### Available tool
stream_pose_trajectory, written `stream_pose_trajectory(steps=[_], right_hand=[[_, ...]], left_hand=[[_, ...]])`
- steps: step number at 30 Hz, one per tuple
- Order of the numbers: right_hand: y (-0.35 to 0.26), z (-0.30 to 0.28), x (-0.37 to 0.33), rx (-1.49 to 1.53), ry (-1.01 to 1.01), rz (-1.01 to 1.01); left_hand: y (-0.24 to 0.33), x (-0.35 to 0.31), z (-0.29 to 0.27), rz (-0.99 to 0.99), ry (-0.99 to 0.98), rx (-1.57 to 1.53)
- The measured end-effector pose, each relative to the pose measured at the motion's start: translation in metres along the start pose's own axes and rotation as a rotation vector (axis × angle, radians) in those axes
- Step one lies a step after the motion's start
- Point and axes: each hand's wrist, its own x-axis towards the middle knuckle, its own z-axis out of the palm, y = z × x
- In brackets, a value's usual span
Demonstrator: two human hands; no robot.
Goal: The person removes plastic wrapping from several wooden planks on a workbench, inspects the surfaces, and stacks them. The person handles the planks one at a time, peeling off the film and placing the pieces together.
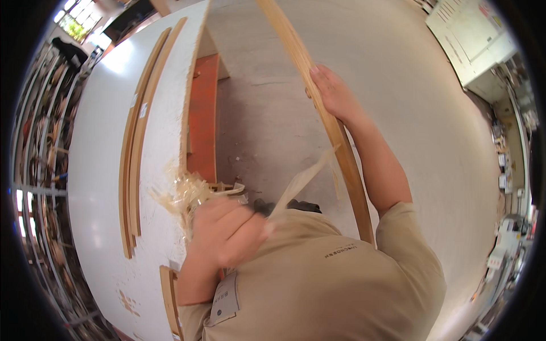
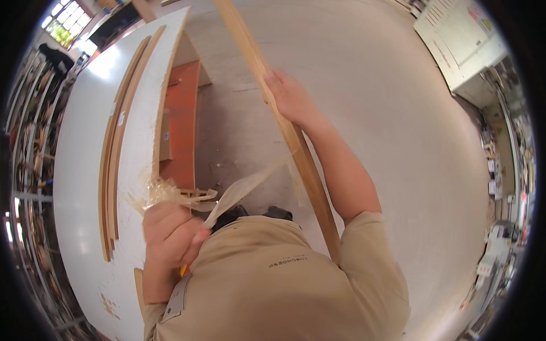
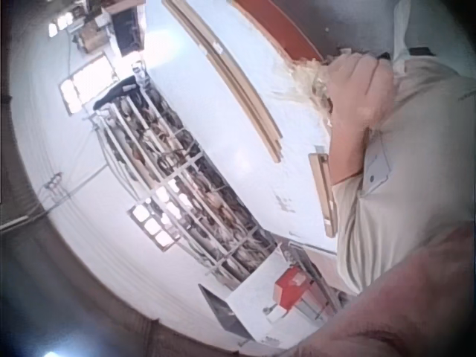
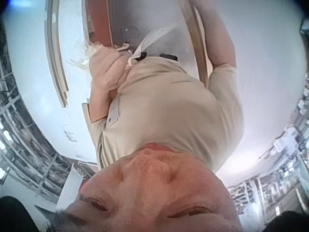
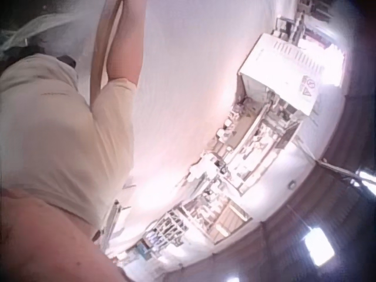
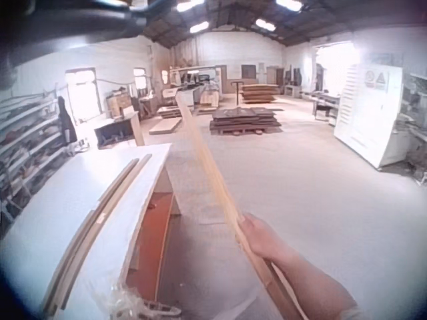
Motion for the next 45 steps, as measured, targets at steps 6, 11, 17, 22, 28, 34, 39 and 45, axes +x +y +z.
stream_pose_trajectory(steps=[6, 11, 17, 22, 28, 34, 39, 45], right_hand=[[0.023, -0.093, 0.041, -0.286, 0.317, -0.151], [0.029, -0.169, 0.053, -0.201, 0.417, -0.264], [0.031, -0.177, 0.078, -0.019, 0.433, -0.332], [0.004, -0.132, 0.05, 0.085, 0.343, -0.488], [0.013, -0.095, 0.032, 0.046, 0.291, -0.357], [0.025, -0.054, 0.023, 0.075, 0.151, -0.258], [0.014, -0.019, 0.027, 0.109, 0.041, -0.216], [0.003, 0.003, 0.033, 0.163, -0.037, -0.297]], left_hand=[[-0.017, -0.082, -0.065, -0.453, 0.737, -0.404], [-0.037, -0.116, -0.153, -0.742, 0.787, 0.241], [-0.128, -0.134, -0.179, -0.836, 0.968, 0.236], [-0.212, -0.153, -0.251, -0.893, 0.478, 0.855], [-0.153, -0.134, -0.132, -0.9, 0.122, 0.802], [-0.149, -0.197, 0.022, -1.136, 0.422, 0.68], [-0.155, -0.221, 0.048, -1.241, 0.075, 0.791], [-0.137, -0.202, 0.036, -1.424, 0.256, 0.637]])
